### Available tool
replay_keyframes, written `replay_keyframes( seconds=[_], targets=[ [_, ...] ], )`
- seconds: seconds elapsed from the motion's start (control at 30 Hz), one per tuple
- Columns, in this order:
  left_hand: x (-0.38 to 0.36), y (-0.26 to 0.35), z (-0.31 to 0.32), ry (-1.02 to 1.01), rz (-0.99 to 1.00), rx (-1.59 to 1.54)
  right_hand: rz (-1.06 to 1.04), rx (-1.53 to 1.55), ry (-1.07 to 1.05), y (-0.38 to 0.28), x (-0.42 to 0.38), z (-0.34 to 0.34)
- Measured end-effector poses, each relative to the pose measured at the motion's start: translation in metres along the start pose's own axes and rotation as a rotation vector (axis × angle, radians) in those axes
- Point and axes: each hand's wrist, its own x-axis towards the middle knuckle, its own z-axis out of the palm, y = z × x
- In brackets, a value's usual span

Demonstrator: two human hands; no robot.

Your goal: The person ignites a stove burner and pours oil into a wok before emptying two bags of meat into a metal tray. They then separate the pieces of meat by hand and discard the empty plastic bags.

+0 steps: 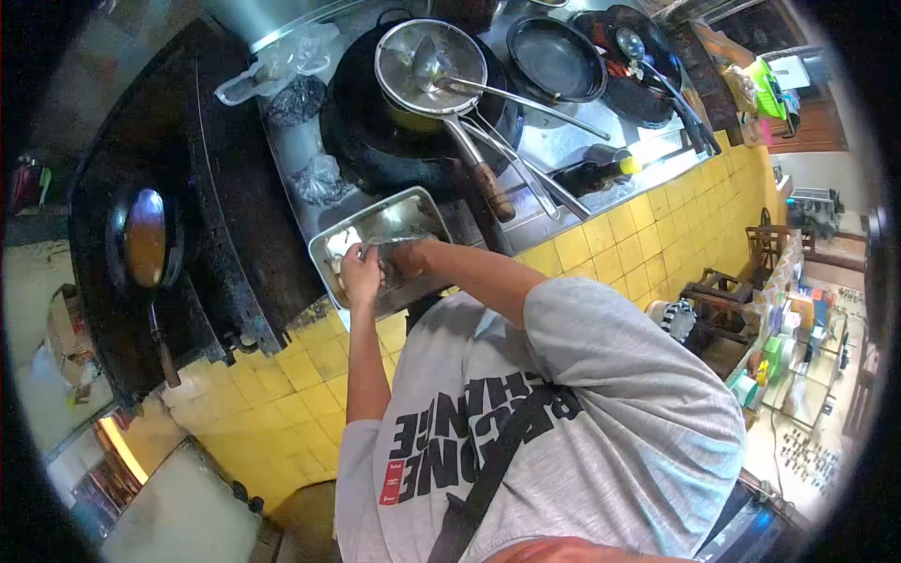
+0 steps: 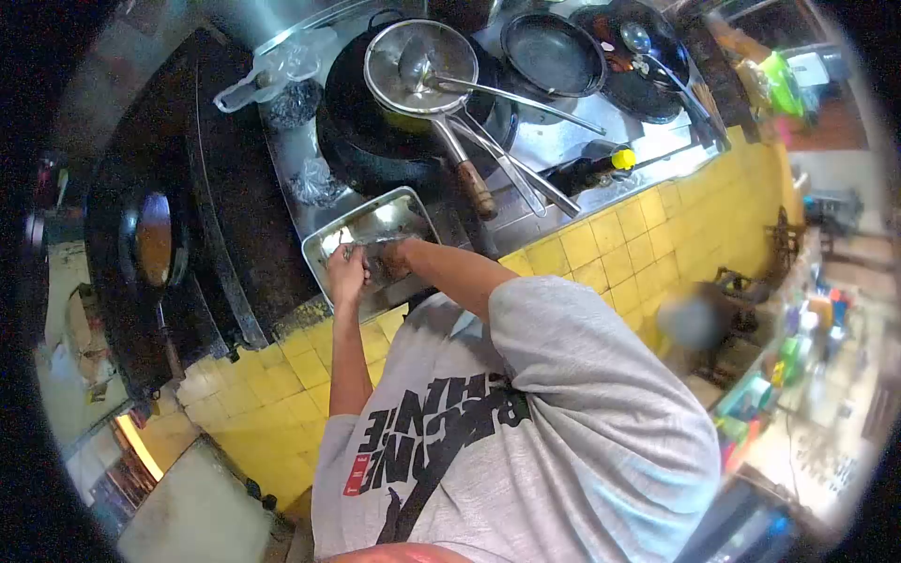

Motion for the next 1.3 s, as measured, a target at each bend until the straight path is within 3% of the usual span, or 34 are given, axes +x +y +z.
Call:
replay_keyframes(
  seconds=[0.2,0.33,0.53,0.6,0.83,1.07,1.2,1.27,1.3],
  targets=[
    [0.001,0.002,0.003,-0.017,-0.043,-0.018,-0.147,0.006,-0.081,-0.002,-0.01,-0.02],
    [0.0,0.009,0.004,0.006,-0.042,0.044,-0.107,0.049,-0.135,0.003,0.01,-0.004],
    [0.007,0.005,-0.002,0.022,-0.06,-0.057,-0.231,0.055,-0.002,-0.012,-0.005,-0.013],
    [0.005,0.01,-0.002,0.072,-0.055,-0.057,0.02,0.031,0.207,-0.024,-0.033,-0.034],
    [0.002,0.025,-0.006,-0.009,-0.088,-0.068,0.006,0.131,0.304,-0.01,-0.043,-0.05],
    [0.002,0.032,-0.002,-0.042,-0.056,-0.072,-0.13,0.356,0.752,0.008,-0.073,-0.062],
    [0.004,0.026,0.004,-0.03,-0.05,-0.064,-0.056,0.528,0.767,0.005,-0.082,-0.071],
    [0.002,0.03,0.003,-0.034,-0.046,-0.059,0.023,0.82,0.602,0.002,-0.091,-0.08],
    [0.0,0.031,0.002,-0.039,-0.045,-0.057,0.022,0.82,0.601,0.003,-0.094,-0.081]
  ],
)
